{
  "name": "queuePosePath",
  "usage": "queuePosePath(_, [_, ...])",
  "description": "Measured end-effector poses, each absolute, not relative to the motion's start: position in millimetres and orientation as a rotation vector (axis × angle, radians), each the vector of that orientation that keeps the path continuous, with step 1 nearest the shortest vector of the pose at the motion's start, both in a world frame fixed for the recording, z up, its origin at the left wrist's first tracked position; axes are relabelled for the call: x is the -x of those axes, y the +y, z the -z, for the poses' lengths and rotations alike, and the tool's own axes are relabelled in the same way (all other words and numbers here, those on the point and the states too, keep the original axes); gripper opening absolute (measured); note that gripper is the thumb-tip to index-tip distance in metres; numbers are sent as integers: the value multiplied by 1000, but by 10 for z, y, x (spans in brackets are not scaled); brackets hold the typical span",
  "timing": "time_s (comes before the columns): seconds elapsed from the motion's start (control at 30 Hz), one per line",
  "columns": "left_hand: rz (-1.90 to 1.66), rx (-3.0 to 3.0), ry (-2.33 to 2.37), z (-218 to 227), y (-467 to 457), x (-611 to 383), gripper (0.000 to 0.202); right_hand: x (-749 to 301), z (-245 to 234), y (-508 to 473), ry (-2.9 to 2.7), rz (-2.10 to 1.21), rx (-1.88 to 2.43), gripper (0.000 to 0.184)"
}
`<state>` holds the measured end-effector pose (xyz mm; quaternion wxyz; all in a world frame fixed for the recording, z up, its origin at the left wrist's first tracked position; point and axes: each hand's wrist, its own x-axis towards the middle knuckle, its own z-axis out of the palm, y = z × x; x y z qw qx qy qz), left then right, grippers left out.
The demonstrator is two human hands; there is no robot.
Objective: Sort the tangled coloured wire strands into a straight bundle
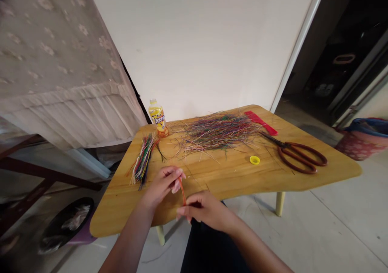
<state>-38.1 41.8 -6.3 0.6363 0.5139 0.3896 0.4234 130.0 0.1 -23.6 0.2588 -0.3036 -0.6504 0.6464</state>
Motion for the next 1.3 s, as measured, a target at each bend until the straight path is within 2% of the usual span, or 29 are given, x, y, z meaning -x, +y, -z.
queuePosePath(0.13, [-1262, -1226, 974, 65, 449, 383, 38, -1337, 126, 217, -1974, -1534, 901, 33])
queuePosePath(0.23, [-1356, -1411, 1039, 15, 422, 392, 34, -1297, 82, 334, -2075, -1413, 895, 26])
queuePosePath(0.4, [-1397, -1804, 1136, -54, 383, 380, 16, -1200, 43, 452, -2107, -1189, 969, 14])
queuePosePath(0.5, [-1362, -1898, 1140, -46, 401, 371, 14, -1158, 98, 476, -2124, -1025, 1008, 15])
queuePosePath(0.73, [-1272, -1878, 1139, -25, 421, 373, 14, -1147, 174, 448, -2160, -867, 1102, 15])
queuePosePath(1.1, [-1301, -1736, 1166, -1, 447, 382, 19, -1291, 324, 552, -2037, -1165, 987, 17])
queuePosePath(1.3, [-1205, -1338, 1118, 17, 464, 439, 31, -1328, 247, 541, -1753, -1792, 740, 25])
